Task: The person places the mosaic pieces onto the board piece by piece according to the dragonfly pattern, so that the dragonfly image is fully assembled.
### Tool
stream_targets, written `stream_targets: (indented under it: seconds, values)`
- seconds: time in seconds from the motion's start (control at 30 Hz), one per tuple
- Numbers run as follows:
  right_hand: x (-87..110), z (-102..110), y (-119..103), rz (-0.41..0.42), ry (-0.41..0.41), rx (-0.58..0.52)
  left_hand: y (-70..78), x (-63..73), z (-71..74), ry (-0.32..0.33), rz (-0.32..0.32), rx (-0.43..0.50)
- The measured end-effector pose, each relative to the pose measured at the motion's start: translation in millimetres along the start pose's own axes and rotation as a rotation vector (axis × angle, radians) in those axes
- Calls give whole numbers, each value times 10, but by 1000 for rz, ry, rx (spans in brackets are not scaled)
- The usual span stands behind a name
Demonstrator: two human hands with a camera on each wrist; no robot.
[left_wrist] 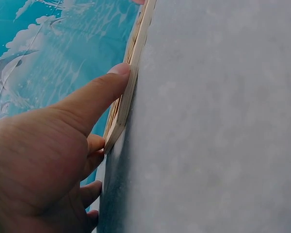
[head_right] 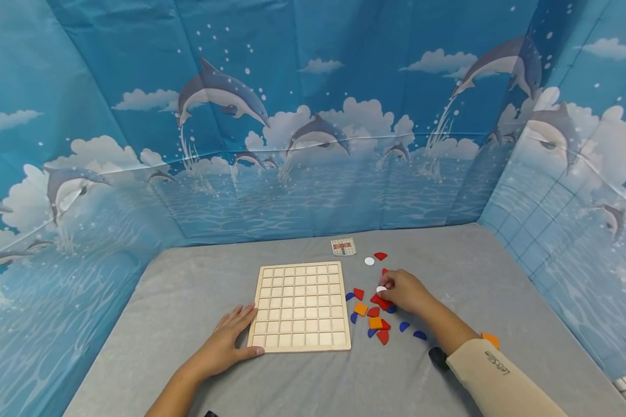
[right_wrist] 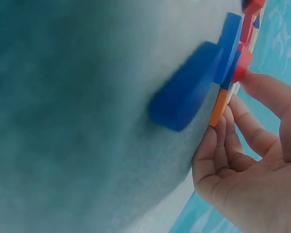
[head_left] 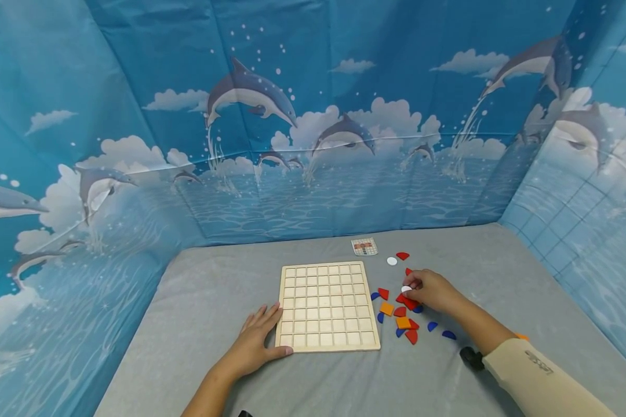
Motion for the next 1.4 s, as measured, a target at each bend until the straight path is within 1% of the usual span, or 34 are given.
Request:
stream_targets:
  seconds: [0.17,0.43,0.57,0.7,0.87,1.03,1.17,1.27,1.4]
  values:
    - [-5,-7,7,-13,-18,-22,0,1,5,-6,11,2]
    - [-3,2,33,-33,-51,-45,20,0,14,-1,1,4]
    - [1,12,49,-34,-69,-42,23,5,14,7,-10,19]
    - [-1,13,52,-23,-80,-29,11,4,4,3,3,23]
    - [-3,12,44,-13,-75,-25,-5,5,-6,-5,14,21]
    - [-2,28,40,-7,-64,-39,-2,-4,5,-3,5,19]
    - [-2,48,40,-20,-42,-58,3,-13,15,-1,-2,15]
    - [12,57,19,-18,-25,-90,6,-11,19,-3,1,12]
    - [49,65,-45,20,-13,-143,8,-13,16,-3,2,11]
Point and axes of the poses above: each hand's wrist, its own x-axis away from the middle knuckle, its own z-axis out of the back of the hand, y = z × x, the point moved 4 cm from there along -x, towards the middle knuckle, and after that the axes turned 7 degrees about y, right-handed, at the moved point
